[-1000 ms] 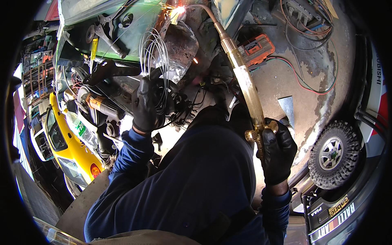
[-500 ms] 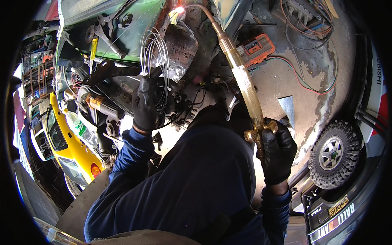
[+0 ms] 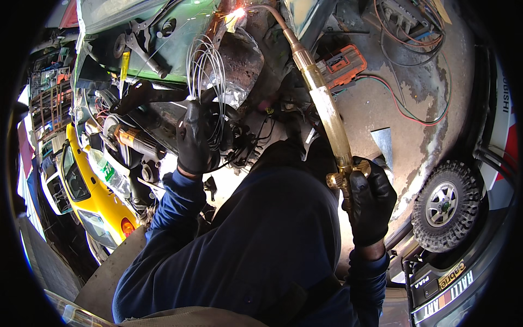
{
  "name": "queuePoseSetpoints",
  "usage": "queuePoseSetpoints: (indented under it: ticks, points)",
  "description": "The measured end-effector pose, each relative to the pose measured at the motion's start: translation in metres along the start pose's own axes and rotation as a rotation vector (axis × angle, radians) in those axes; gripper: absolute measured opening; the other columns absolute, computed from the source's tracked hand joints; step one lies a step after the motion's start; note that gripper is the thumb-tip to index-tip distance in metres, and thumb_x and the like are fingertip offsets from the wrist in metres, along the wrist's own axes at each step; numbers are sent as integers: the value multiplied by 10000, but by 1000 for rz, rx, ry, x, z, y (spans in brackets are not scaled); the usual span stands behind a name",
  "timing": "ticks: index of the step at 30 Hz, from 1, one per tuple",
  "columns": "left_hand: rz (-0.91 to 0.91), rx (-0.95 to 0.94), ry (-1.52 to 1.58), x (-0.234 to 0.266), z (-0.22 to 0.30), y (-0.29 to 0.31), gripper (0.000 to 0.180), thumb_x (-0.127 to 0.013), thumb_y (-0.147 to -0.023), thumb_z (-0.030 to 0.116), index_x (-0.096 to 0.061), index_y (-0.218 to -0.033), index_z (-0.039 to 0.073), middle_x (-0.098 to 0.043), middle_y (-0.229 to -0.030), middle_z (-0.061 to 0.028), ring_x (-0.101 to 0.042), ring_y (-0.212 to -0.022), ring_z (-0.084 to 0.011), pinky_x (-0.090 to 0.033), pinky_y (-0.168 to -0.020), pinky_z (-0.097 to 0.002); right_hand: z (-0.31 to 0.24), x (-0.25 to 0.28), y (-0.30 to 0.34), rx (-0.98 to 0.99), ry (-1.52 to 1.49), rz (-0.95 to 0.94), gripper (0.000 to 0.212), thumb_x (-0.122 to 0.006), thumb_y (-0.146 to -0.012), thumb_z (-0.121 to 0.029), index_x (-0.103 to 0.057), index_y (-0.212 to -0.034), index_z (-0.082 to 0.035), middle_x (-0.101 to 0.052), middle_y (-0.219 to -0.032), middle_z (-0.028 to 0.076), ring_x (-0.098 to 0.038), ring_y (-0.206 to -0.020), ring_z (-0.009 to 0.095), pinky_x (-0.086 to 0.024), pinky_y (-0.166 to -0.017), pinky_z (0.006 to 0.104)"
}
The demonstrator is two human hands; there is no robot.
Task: The person uses a welding torch and filler wire to weld a section of a car's front body panel, then uses a hammer to tap the weld area, and finally pours water from a plastic bottle onto the hot metal to cool it.
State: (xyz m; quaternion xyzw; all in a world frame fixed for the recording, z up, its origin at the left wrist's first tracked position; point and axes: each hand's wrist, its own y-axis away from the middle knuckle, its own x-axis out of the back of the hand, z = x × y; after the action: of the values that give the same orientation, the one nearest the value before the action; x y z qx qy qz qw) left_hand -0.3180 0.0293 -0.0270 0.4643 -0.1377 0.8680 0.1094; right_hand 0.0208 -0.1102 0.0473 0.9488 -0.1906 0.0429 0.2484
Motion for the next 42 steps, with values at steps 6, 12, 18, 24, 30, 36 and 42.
queuePoseSetpoints:
  ticks: [6,12,18,24,30,36,42]
  points:
    - [-140,195,-19,0,-1,8,576,-245,-1192,381,-504,-1540,2,-741,-1031,-86,-710,-761,-122,-558,-625,-254,0,0,-1,3,23,0,270,-641,-1085,-254,-719,-1214,-29,-706,-777,2,-520,-565,23,-399,-518,224]
    - [63,-159,-134,0,-5,0,448,-529,-1086,162,-532,-1497,-14,-741,-1145,-113,-725,-816,-168,-565,-684,-271,3,2,-1,-29,-26,-12,258,-635,-1090,-239,-720,-1211,-27,-696,-776,-8,-516,-571,18,-396,-520,220]
    - [133,-302,-317,4,-2,-3,559,-642,-955,-58,-498,-1494,-44,-697,-1343,-186,-745,-971,-287,-612,-823,-352,-1,2,-2,-3,40,-23,276,-615,-1097,-257,-705,-1207,-20,-694,-799,-9,-521,-607,23,-402,-553,220]
    - [57,-160,-110,4,5,-6,643,-685,-917,-65,-459,-1520,-57,-679,-1380,-210,-712,-1106,-332,-596,-930,-408,-2,1,-1,-45,9,-35,296,-595,-1106,-274,-693,-1207,-14,-719,-847,5,-538,-651,26,-417,-585,222]
    - [71,-277,-331,8,12,-6,586,-721,-917,-4,-500,-1449,-111,-665,-1379,-212,-653,-1217,-335,-499,-1046,-436,2,0,-2,-24,-28,-4,265,-660,-1073,-249,-715,-1218,-35,-754,-833,35,-519,-562,23,-398,-511,220]
    - [89,-267,-321,4,2,-1,714,-790,-874,76,-480,-1502,-62,-666,-1431,-139,-715,-1054,-218,-515,-972,-379,-3,3,-1,-54,24,-46,328,-587,-1117,-293,-688,-1222,0,-696,-874,-6,-566,-722,37,-448,-642,232]
    - [70,-262,-369,2,-8,0,707,-810,-858,110,-500,-1474,-47,-666,-1445,-132,-726,-1074,-181,-516,-950,-362,-6,4,0,-35,41,-61,324,-596,-1112,-277,-688,-1241,5,-690,-892,-10,-571,-765,45,-461,-675,242]
